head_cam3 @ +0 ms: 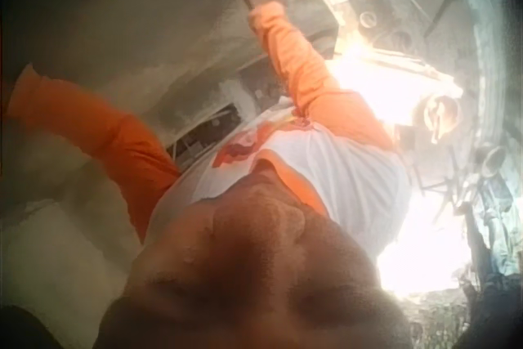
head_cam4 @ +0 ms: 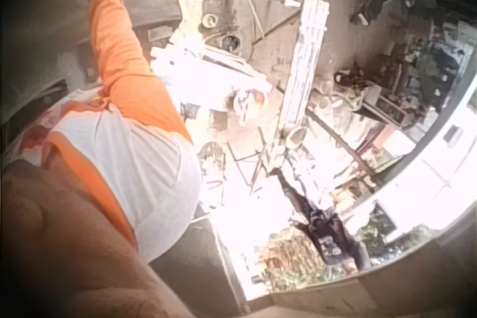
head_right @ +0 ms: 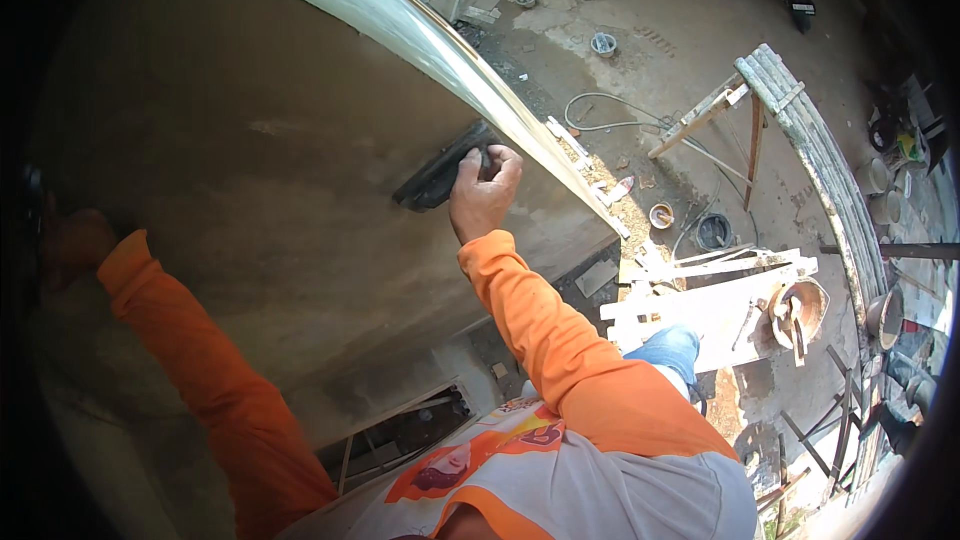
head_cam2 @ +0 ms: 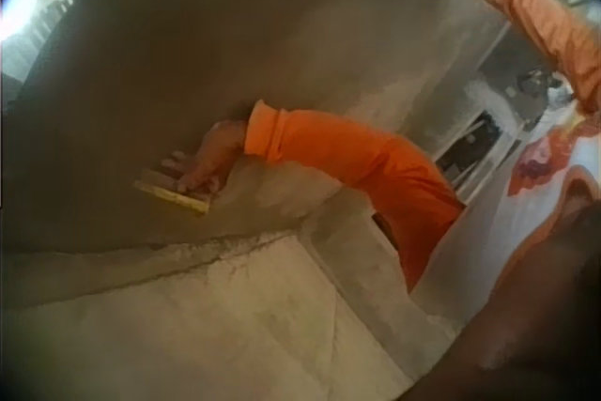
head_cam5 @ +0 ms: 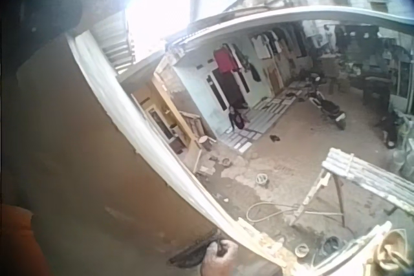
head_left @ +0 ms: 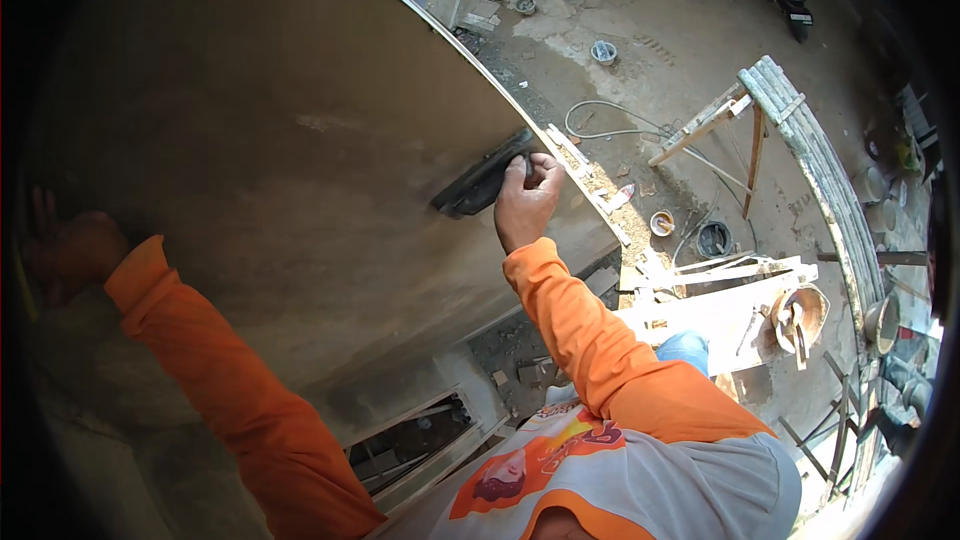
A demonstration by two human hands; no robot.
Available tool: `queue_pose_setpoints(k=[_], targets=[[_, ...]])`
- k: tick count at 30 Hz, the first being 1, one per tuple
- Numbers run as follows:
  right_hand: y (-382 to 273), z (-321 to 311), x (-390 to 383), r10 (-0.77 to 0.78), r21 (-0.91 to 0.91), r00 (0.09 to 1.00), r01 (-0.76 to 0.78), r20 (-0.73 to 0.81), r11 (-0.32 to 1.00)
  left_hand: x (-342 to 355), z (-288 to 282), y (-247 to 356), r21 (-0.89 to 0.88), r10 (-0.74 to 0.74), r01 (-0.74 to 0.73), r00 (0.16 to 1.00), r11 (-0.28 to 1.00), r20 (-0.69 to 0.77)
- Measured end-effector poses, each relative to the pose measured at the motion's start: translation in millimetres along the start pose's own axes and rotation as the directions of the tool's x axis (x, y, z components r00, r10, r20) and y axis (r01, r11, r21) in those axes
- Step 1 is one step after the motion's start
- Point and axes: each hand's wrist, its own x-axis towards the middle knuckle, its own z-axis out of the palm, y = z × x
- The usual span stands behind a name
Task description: The person smooths the plaster along a wall corner using a float and a wooden block, dips a brush into a bucket of water, and smooths the wall surface with the float while holding the brush.
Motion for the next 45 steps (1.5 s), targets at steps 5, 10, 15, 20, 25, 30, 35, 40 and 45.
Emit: queue_pose_setpoints(k=[5, 10, 15, 20, 25, 30, 35, 40, 45], targets=[[-47, 14, 5, -0.078, -0.069, 0.997, 0.076, -0.022, 0.995, 39, -32, -23, 0.077, 0.226, -0.261, 0.923, 0.962, 0.313], [-24, 10, -15, -0.019, -0.046, 0.999, 0.020, 0.033, 0.999, -17, 8, 20, 0.206, -0.036, -0.007, 0.978, 0.978, 0.206], [-64, 17, 12, -0.201, -0.085, 0.979, 0.199, -0.016, 0.976, -7, 13, 24, 0.321, 0.163, -0.269, 0.933, 0.908, 0.320], [-37, 12, -16, -0.114, -0.084, 0.992, 0.118, 0.045, 0.989, 0, 1, 5, 0.276, 0.200, -0.313, 0.908, 0.909, 0.369], [-84, 23, 14, -0.203, -0.125, 0.978, 0.196, -0.048, 0.973, 22, -8, -10, -0.018, 0.165, -0.165, 0.963, 0.986, 0.215], [-51, 22, -22, -0.141, -0.062, 0.986, 0.147, 0.092, 0.987, -15, 20, 22, 0.080, 0.096, -0.109, 0.984, 0.991, 0.151], [-110, 32, 20, -0.226, -0.043, 0.972, 0.223, -0.061, 0.974, 9, 14, 18, -0.005, 0.155, -0.160, 0.949, 0.987, 0.276], [-64, 23, -54, -0.296, -0.146, 0.841, 0.398, 0.453, 0.906, -19, 26, 30, 0.045, 0.099, -0.107, 0.982, 0.993, 0.159], [-86, 7, 3, -0.167, -0.047, 0.985, 0.170, 0.052, 0.984, -17, 22, 41, 0.073, 0.140, -0.156, 0.971, 0.985, 0.193]])
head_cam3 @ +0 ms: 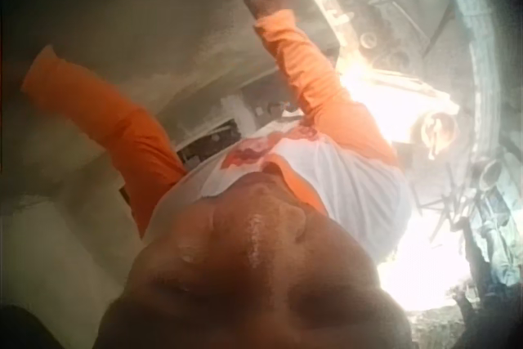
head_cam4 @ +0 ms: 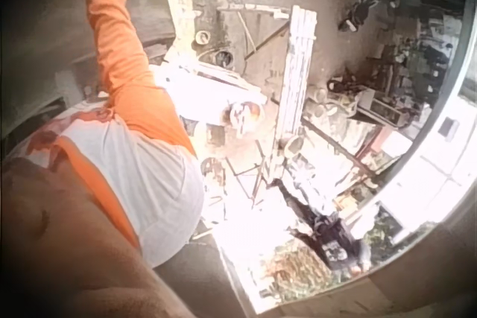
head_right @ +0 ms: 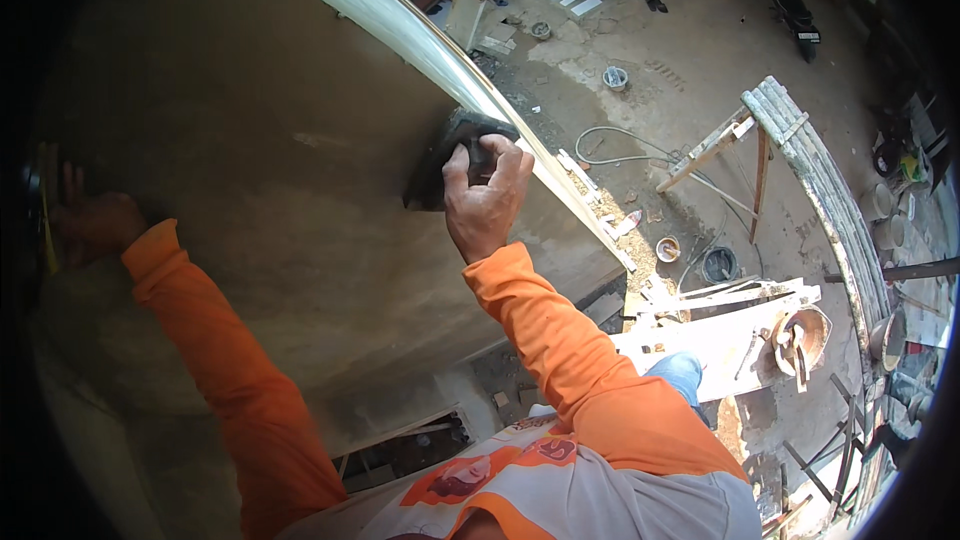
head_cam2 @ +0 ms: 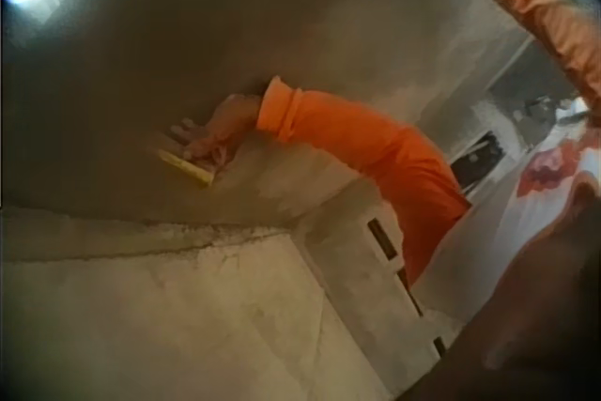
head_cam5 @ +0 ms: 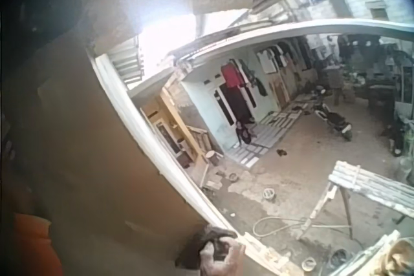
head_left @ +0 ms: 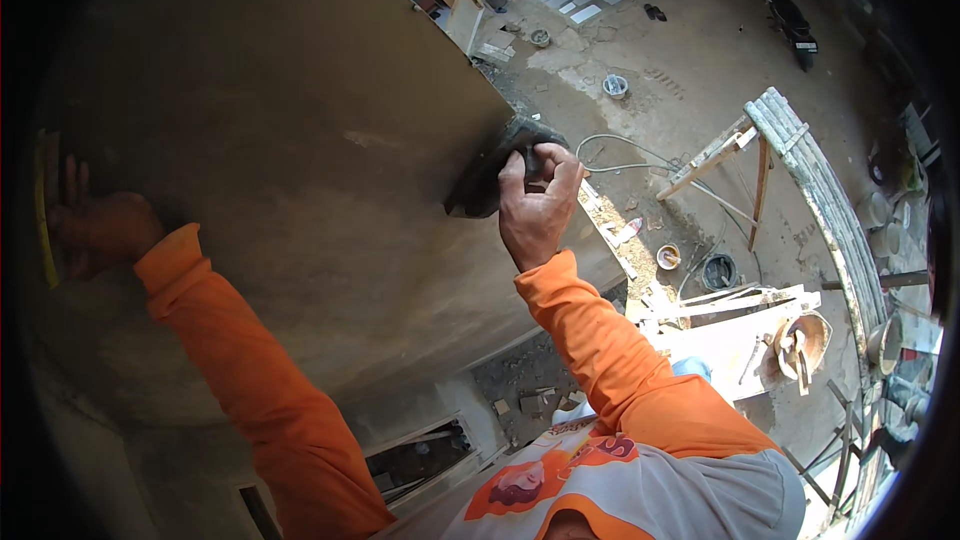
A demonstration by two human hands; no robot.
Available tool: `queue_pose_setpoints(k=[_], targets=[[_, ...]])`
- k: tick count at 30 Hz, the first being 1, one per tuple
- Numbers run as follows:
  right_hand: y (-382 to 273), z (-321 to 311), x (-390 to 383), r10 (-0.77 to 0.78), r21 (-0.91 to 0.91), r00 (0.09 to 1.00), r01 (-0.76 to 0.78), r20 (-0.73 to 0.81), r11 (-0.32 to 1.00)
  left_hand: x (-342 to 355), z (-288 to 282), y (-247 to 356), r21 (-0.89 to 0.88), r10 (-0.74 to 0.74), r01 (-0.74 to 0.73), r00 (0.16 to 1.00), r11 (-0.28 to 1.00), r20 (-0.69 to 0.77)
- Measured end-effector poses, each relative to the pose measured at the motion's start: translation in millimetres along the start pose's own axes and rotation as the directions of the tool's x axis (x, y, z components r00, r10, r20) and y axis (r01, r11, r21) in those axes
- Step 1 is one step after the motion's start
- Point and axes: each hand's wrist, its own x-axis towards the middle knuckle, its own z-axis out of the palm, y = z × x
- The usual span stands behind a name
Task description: The person smooths the plaster along a wall corner using a float and a wooden block, dips a brush into a bucket of water, and smooths the wall surface with the float while holding the brush.
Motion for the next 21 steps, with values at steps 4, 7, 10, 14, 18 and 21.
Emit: queue_pose_setpoints(k=[4, 7, 10, 14, 18, 21], targets=[[-21, 18, 37, -0.164, -0.179, 0.982, 0.145, -0.093, 0.973, -6, 10, -4, -0.021, 0.014, -0.015, 0.998, 1.000, -0.065], [-7, 18, -16, -0.130, -0.102, 0.969, 0.154, 0.210, 0.983, -10, 9, -8, -0.026, 0.019, -0.021, 0.997, 0.999, -0.073], [28, 6, -46, -0.217, -0.080, 0.953, 0.238, 0.214, 0.968, 1, 0, -9, -0.016, 0.021, -0.022, 0.999, 1.000, -0.036], [-6, 5, 21, -0.107, -0.104, 0.992, 0.100, -0.060, 0.989, -4, 5, 2, 0.064, -0.001, 0.003, 0.999, 0.998, -0.033], [-7, 18, 6, -0.194, -0.129, 0.978, 0.203, 0.082, 0.971, -14, 17, 14, 0.087, 0.044, -0.043, 0.999, 0.995, -0.007], [1, 14, -20, -0.102, -0.036, 0.977, 0.111, 0.185, 0.993, -11, 16, 16, 0.093, 0.082, -0.081, 0.997, 0.992, -0.004]])
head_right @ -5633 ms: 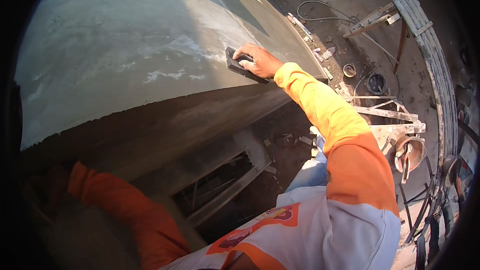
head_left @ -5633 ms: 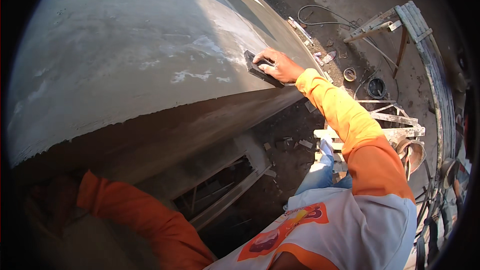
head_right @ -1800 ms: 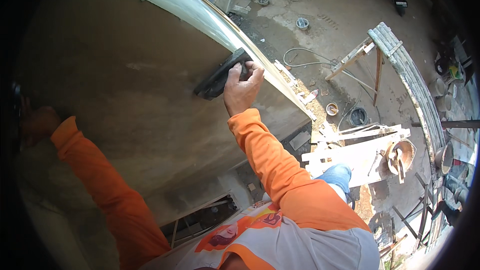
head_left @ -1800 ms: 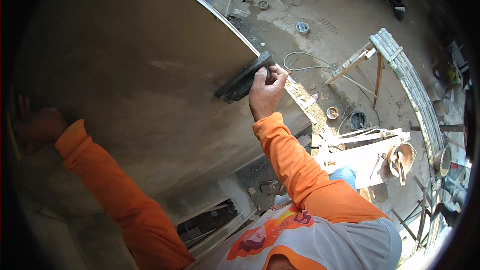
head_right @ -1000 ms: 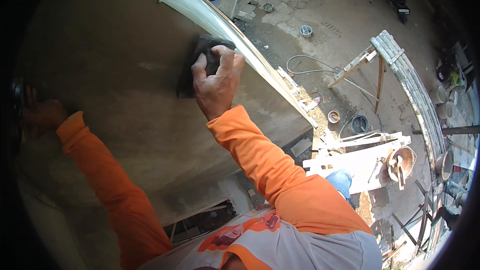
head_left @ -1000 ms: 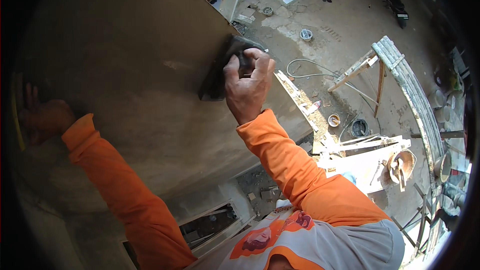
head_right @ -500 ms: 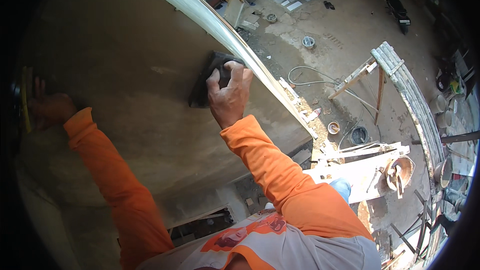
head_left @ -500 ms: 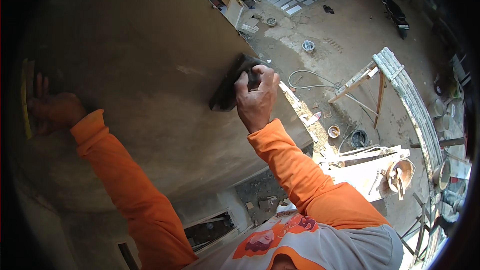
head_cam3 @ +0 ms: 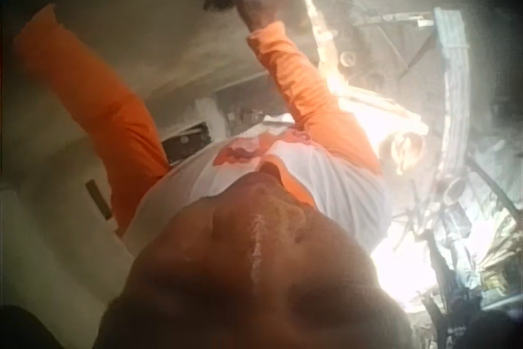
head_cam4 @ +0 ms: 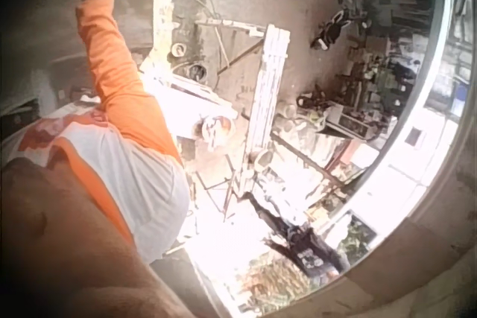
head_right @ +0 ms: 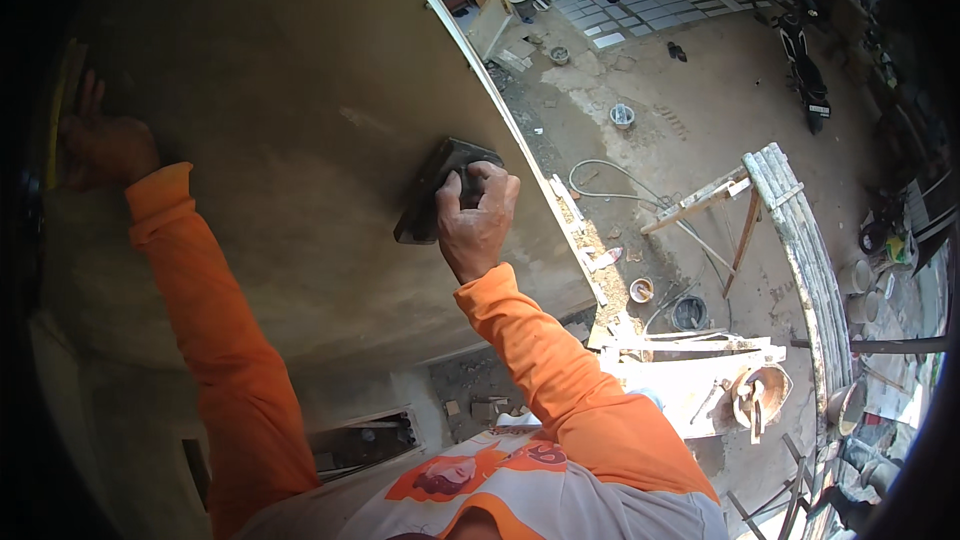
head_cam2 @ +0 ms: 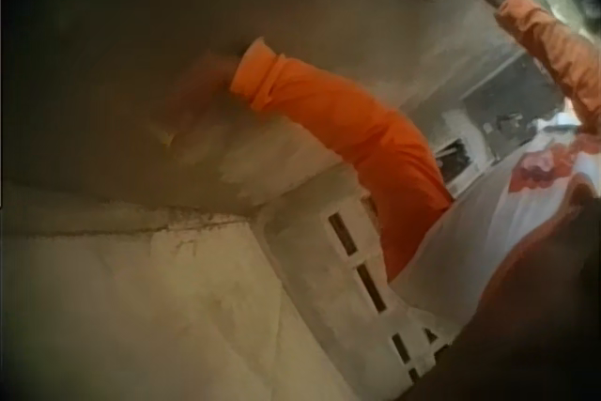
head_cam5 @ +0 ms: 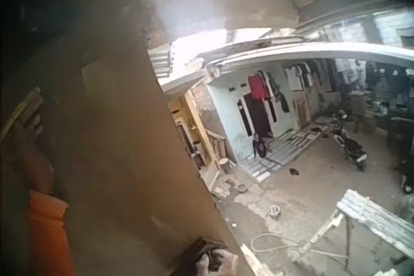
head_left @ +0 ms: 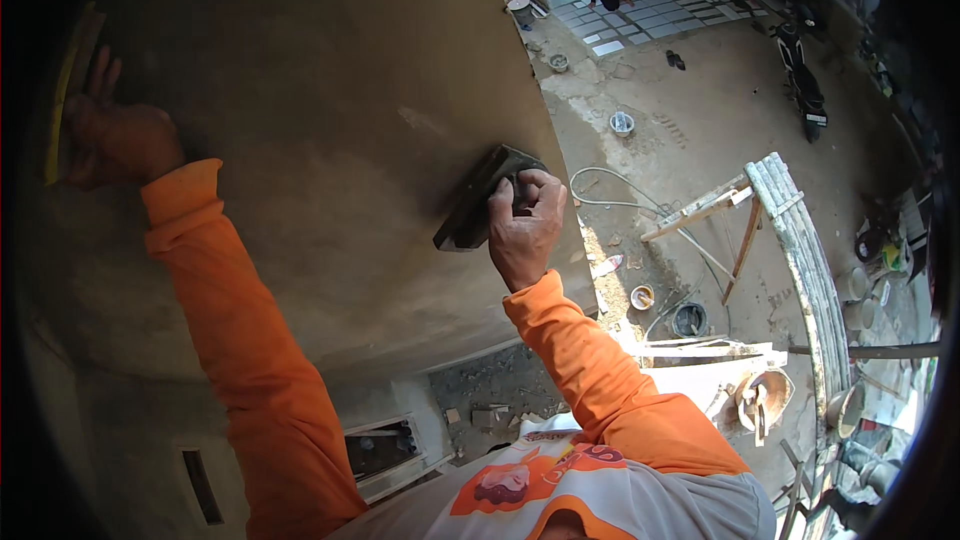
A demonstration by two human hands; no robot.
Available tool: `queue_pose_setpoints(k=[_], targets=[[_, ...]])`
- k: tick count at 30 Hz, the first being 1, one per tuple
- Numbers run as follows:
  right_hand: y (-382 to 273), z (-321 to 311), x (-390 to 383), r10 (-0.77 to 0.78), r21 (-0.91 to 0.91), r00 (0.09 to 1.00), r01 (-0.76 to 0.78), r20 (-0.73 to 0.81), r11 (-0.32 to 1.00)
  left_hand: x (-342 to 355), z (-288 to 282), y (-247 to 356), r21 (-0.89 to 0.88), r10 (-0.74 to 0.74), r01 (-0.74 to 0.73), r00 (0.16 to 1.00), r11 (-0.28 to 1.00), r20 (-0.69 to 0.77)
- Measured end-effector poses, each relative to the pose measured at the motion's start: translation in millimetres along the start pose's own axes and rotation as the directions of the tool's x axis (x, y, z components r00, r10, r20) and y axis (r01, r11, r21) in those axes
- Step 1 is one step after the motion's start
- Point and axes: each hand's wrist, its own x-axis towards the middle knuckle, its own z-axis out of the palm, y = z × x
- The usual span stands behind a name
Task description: The person smooths the plaster along a wall corner using a float and a wooden block, dips a brush into a bucket of water, and smooths the wall surface with the float while holding the brush.
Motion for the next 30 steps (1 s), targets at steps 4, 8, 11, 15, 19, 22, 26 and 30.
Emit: queue_pose_setpoints(k=[4, 8, 11, 15, 19, 22, 26, 30], targets=[[1, -12, 41, 0.079, -0.003, 0.981, -0.081, -0.175, 0.997, 3, -1, 1, -0.064, -0.011, 0.011, 1.000, 0.998, 0.005], [-10, 0, 10, -0.059, -0.135, 0.998, 0.063, 0.031, 0.989, 8, -10, -21, -0.224, 0.017, -0.019, 1.000, 0.974, -0.012], [7, -1, -15, -0.037, -0.065, 0.993, 0.044, 0.114, 0.997, -1, -8, -11, -0.081, 0.019, -0.022, 0.999, 0.996, -0.033], [-16, -8, 61, -0.053, -0.052, 0.978, 0.043, -0.201, 0.998, 4, 3, -5, -0.108, 0.046, -0.053, 0.996, 0.993, -0.070], [-29, 11, 17, -0.255, -0.097, 0.964, 0.261, 0.071, 0.960, 0, 7, -1, -0.079, 0.043, -0.050, 0.996, 0.996, -0.084], [-16, 4, 5, -0.255, -0.094, 0.955, 0.271, 0.153, 0.958, 5, 3, -5, -0.102, 0.044, -0.050, 0.997, 0.994, -0.058], [-29, -1, 58, -0.091, -0.050, 0.968, 0.081, -0.236, 0.995, -4, 4, 2, -0.124, 0.021, -0.032, 0.996, 0.992, -0.091], [-46, 10, 28, -0.275, -0.099, 0.961, 0.275, 0.022, 0.956, -3, 9, 8, -0.140, -0.013, 0.002, 0.997, 0.990, -0.078]])
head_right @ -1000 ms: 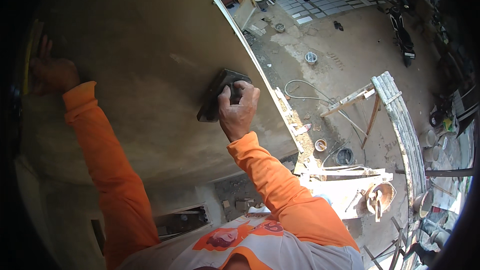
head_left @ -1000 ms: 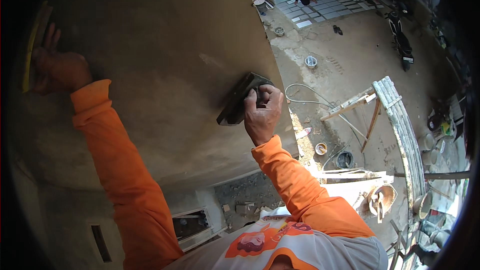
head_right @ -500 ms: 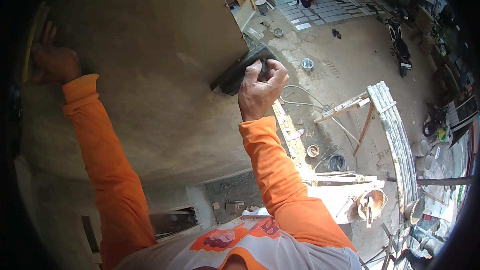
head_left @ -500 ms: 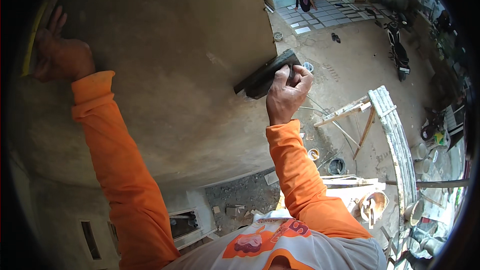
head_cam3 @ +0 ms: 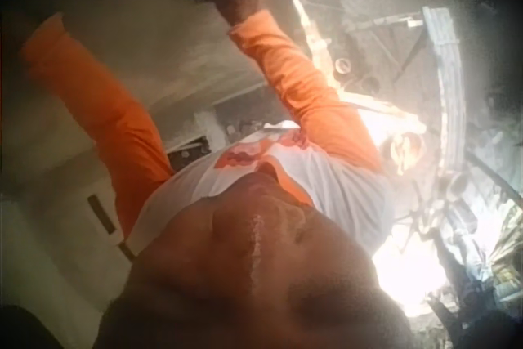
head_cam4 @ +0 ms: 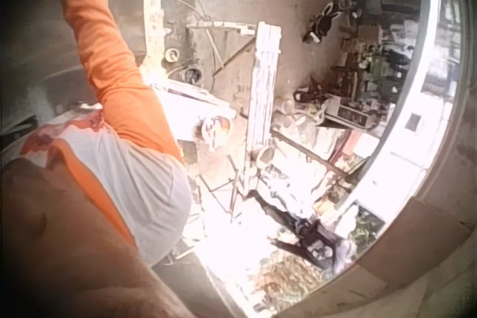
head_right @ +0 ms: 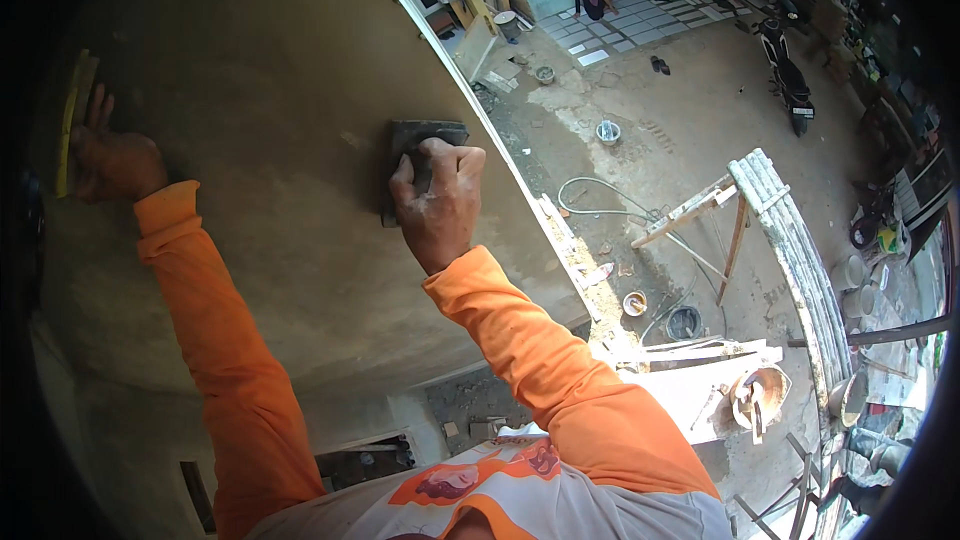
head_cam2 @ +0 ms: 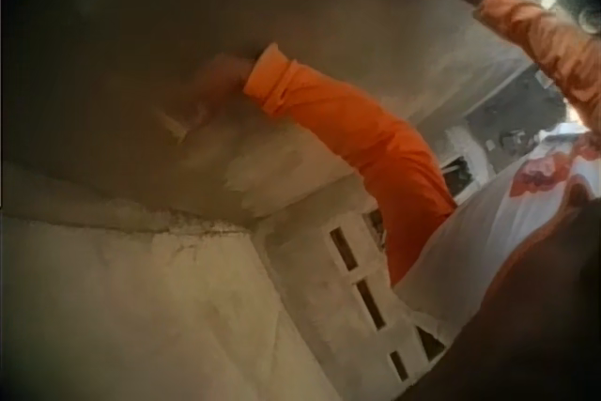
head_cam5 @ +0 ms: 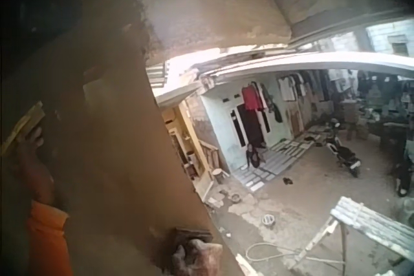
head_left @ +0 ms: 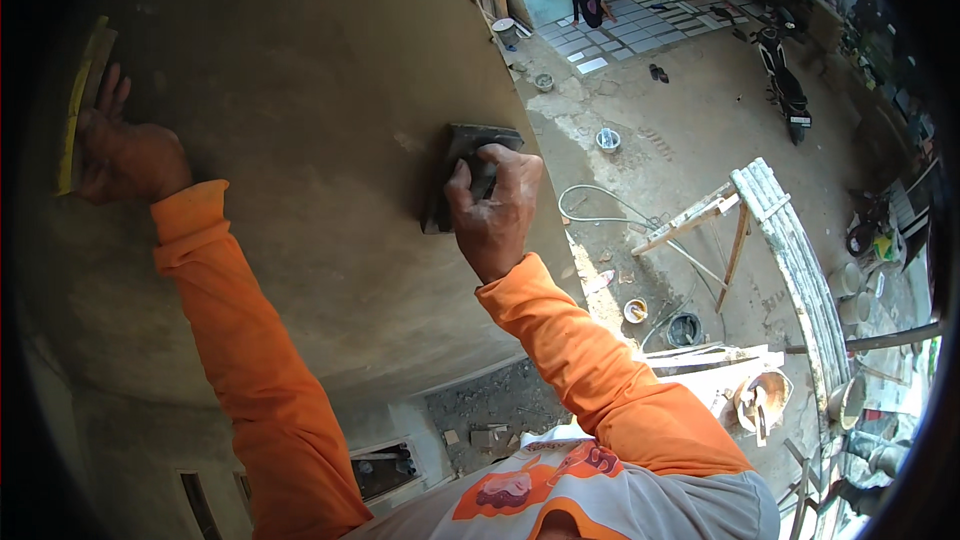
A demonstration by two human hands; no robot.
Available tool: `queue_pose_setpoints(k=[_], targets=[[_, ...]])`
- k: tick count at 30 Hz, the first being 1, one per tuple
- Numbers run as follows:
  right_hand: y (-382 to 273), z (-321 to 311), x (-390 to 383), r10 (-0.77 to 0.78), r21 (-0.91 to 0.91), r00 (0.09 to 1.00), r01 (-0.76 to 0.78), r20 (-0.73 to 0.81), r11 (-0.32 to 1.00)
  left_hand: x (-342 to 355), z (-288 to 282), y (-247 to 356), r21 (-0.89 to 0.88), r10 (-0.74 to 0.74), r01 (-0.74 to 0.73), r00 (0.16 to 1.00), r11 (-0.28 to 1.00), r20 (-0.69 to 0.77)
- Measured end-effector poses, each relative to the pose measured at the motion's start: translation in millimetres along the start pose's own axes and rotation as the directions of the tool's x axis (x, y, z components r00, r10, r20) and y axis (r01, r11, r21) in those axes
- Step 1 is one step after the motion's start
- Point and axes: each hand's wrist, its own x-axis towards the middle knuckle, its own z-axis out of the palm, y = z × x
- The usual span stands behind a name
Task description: The person smooths the plaster along a wall corner using a float and a wooden block, dips a brush into a bucket of water, and smooths the wall surface with the float while holding the brush.
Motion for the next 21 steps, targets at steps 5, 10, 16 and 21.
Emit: queue_pose_setpoints(k=[5, 10, 16, 21], targets=[[26, -9, 15, 0.209, 0.073, 0.951, -0.197, -0.227, 0.978, 4, -6, 1, 0.021, -0.030, 0.029, 0.999, 0.999, 0.012], [-8, 4, 17, -0.092, -0.002, 0.991, 0.092, -0.096, 0.996, 0, 5, 7, 0.018, -0.044, 0.045, 0.999, 0.999, -0.016], [4, -6, 31, 0.174, 0.114, 0.953, -0.149, -0.248, 0.982, 2, -6, 4, 0.003, -0.041, 0.041, 0.999, 0.999, 0.019], [-30, 8, 24, -0.132, 0.015, 0.991, 0.133, -0.038, 0.991, 0, 3, 10, -0.019, -0.034, 0.034, 0.999, 0.999, -0.013]])
